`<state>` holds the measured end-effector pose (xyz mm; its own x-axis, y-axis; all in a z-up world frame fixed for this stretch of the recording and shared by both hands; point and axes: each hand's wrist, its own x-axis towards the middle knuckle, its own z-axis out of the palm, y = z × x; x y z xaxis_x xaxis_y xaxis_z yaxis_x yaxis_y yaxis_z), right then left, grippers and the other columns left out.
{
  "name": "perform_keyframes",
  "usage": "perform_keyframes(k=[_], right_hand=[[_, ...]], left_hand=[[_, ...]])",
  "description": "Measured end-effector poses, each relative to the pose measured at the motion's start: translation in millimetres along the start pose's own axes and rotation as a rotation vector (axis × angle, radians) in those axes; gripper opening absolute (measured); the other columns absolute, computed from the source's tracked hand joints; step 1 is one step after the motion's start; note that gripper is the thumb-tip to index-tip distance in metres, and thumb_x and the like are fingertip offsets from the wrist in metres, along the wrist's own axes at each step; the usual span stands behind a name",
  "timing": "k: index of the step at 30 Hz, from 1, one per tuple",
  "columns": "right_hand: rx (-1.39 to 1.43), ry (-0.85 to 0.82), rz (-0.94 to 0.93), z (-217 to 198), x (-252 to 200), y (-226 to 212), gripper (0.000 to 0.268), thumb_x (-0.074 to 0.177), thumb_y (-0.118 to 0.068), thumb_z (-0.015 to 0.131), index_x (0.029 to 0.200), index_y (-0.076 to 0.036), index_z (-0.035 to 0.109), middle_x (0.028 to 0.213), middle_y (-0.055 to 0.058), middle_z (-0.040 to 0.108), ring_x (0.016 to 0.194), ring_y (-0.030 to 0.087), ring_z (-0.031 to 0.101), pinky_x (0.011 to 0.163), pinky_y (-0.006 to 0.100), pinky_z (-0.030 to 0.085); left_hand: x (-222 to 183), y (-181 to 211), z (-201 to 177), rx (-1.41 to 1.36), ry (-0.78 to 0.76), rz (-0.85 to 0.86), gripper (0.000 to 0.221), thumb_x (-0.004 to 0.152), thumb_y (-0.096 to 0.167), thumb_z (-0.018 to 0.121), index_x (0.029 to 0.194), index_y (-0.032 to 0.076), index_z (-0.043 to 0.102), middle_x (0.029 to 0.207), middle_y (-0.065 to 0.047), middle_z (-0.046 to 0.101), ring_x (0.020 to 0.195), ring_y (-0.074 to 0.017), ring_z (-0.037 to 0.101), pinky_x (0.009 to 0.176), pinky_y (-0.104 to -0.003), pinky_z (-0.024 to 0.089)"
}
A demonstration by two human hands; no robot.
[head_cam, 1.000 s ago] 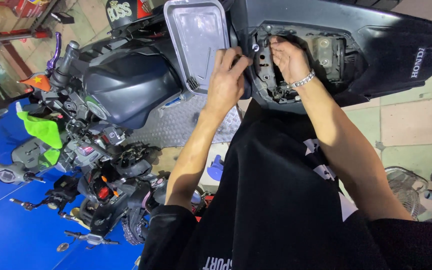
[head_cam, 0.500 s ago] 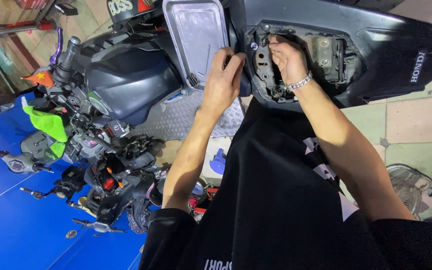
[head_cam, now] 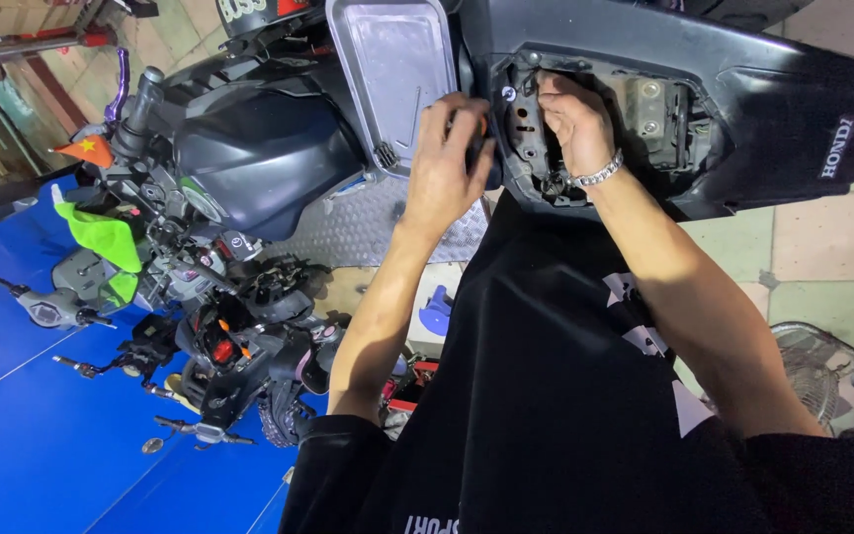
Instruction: Assembling the seat area of a motorcycle by connecting wires and fastening components with a screwdriver.
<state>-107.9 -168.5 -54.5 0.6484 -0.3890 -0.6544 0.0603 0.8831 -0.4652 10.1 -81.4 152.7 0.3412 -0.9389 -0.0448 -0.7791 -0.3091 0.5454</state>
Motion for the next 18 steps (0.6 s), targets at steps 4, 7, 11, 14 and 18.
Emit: perform_keyframes(k=[4, 7, 11, 14, 18], right_hand=[[0.045, -0.033, -0.019, 3.4, -5.7, -6.9, 0.033, 0.086, -0.017, 0.064, 0.117, -0.008, 0.07, 0.136, 0.011, 0.067, 0.129, 0.025, 0.064, 0.115, 0.037, 0.049], [-0.016, -0.095, -0.009, -4.2, 0.7, -0.7, 0.05, 0.093, -0.023, 0.059, 0.136, 0.001, 0.055, 0.15, 0.019, 0.051, 0.142, 0.031, 0.049, 0.122, 0.042, 0.038], [-0.153, -0.185, 0.066, -1.7, 5.9, -5.4, 0.063, 0.101, -0.03, 0.046, 0.146, 0.012, 0.037, 0.162, 0.029, 0.027, 0.153, 0.037, 0.026, 0.127, 0.043, 0.024], [-0.254, -0.184, 0.178, 6.6, 1.1, -25.9, 0.068, 0.102, -0.037, 0.045, 0.15, 0.01, 0.032, 0.162, 0.031, 0.024, 0.153, 0.039, 0.023, 0.126, 0.043, 0.024], [-0.25, -0.191, 0.175, 10.8, 0.2, -39.8, 0.063, 0.104, -0.037, 0.04, 0.151, 0.004, 0.034, 0.162, 0.028, 0.027, 0.153, 0.038, 0.024, 0.126, 0.043, 0.026]], left_hand=[[-1.3, -2.6, 6.5, 0.097, 0.014, -0.25, 0.029, 0.103, 0.023, 0.061, 0.122, 0.002, 0.053, 0.109, -0.016, 0.057, 0.09, -0.0356, 0.065, 0.071, -0.047, 0.059], [1.8, 0.0, 2.7, 0.042, 0.017, -0.231, 0.024, 0.101, 0.016, 0.062, 0.12, 0.004, 0.055, 0.111, -0.015, 0.057, 0.095, -0.0353, 0.063, 0.078, -0.045, 0.057], [1.9, 2.9, 3.2, 0.016, 0.065, -0.19, 0.021, 0.101, 0.01, 0.062, 0.12, 0.002, 0.057, 0.112, -0.014, 0.056, 0.1, -0.0315, 0.061, 0.085, -0.041, 0.056], [-1.3, -0.4, 7.4, 0.014, 0.073, -0.221, 0.024, 0.102, 0.014, 0.062, 0.122, 0.003, 0.058, 0.114, -0.014, 0.057, 0.103, -0.0324, 0.062, 0.09, -0.04, 0.055], [-1.6, -0.8, 8.1, -0.001, 0.08, -0.234, 0.024, 0.103, 0.016, 0.061, 0.122, 0.002, 0.058, 0.115, -0.014, 0.057, 0.102, -0.0325, 0.064, 0.087, -0.04, 0.056]])
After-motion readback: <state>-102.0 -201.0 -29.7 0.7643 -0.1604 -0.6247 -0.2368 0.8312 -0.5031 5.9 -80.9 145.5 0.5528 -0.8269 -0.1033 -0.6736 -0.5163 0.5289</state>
